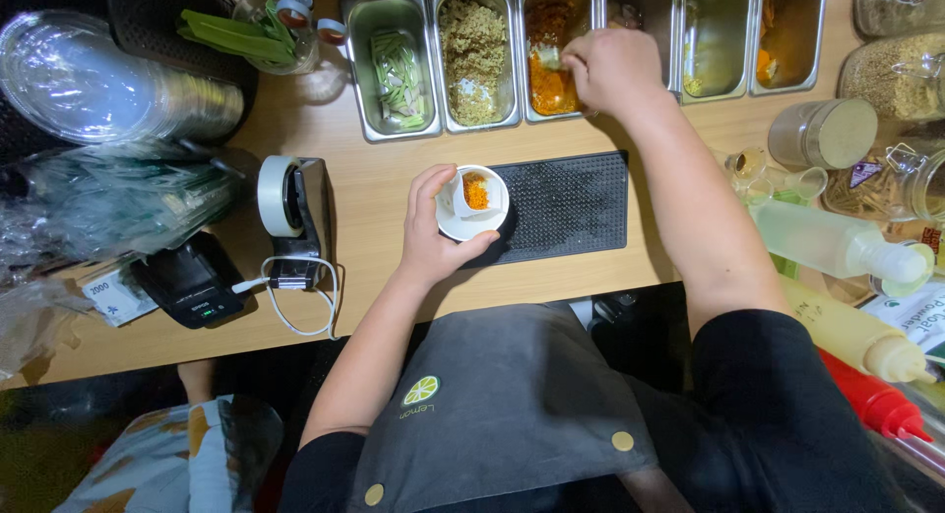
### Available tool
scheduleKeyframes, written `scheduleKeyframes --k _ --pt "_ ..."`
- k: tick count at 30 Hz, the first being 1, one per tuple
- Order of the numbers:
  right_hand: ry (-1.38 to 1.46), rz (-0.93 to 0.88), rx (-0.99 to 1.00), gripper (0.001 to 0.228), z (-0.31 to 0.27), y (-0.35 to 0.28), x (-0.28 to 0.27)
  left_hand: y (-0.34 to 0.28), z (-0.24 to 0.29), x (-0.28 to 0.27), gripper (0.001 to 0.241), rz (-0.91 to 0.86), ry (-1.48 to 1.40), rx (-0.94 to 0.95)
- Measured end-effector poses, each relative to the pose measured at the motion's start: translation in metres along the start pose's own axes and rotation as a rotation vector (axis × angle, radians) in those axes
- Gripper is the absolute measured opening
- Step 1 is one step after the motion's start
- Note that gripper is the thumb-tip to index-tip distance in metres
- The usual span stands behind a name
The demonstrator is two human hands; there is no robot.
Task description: The person adds multiple powdered ingredients and small items to a cup using a spoon and tongs, trims a component with scissors, and pours liquid from several bottles into the cup.
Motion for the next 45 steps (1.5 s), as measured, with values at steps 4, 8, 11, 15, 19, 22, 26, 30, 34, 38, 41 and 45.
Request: scheduleKeyframes --k 4,8,11,15,19,22,26,30,34,38,41,45 --pt "0.216 0.015 0.077 0.023 -0.005 -0.01 0.016 0.0 0.0 0.001 0.094 0.003 -0.007 0.001" --pt "0.405 -0.014 0.011 0.021 0.004 -0.016 0.016 0.0 -0.002 0.001 0.094 0.002 0.003 0.007" --pt "0.396 -0.023 -0.039 0.02 0.009 -0.03 -0.003 0.0 -0.003 0.001 0.094 0.001 0.019 0.017" --pt "0.326 0.003 -0.147 0.018 -0.001 -0.061 -0.018 -0.002 -0.005 0.003 0.095 0.006 0.018 0.02" --pt "0.358 0.118 -0.166 0.018 0.001 -0.051 0.002 -0.003 -0.004 0.002 0.097 0.008 0.04 0.031" --pt "0.576 0.179 0.006 0.019 0.013 -0.034 0.028 -0.001 0.003 -0.002 0.099 -0.023 0.07 0.028" --pt "1.129 0.177 0.242 0.021 0.031 -0.04 0.044 0.003 0.011 -0.008 0.105 -0.043 -0.001 -0.026" --pt "1.473 0.202 0.297 0.026 0.024 -0.065 0.034 0.009 0.015 -0.009 0.1 -0.058 0.048 0.01" --pt "1.802 0.194 0.245 0.023 -0.015 -0.102 0.02 0.007 0.015 -0.007 0.097 -0.036 0.051 0.021" --pt "1.868 0.175 0.241 0.022 -0.06 -0.139 0.013 0.006 0.014 -0.005 0.096 -0.018 0.057 0.019" --pt "1.791 0.171 0.198 0.023 -0.085 -0.157 0.006 0.004 0.012 -0.004 0.097 -0.009 0.06 0.015" --pt "0.995 0.298 -0.087 0.013 -0.118 -0.18 -0.019 0.003 0.01 -0.003 0.099 0.001 0.059 0.008"
Point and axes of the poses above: each hand's wrist, its own y-axis towards the middle knuckle, its own x-axis out of the palm, z = x × y, the point moved 1 cm from there along y, towards the middle knuckle, and after that the axes turned 7 degrees about x, right-handed, at the moved point
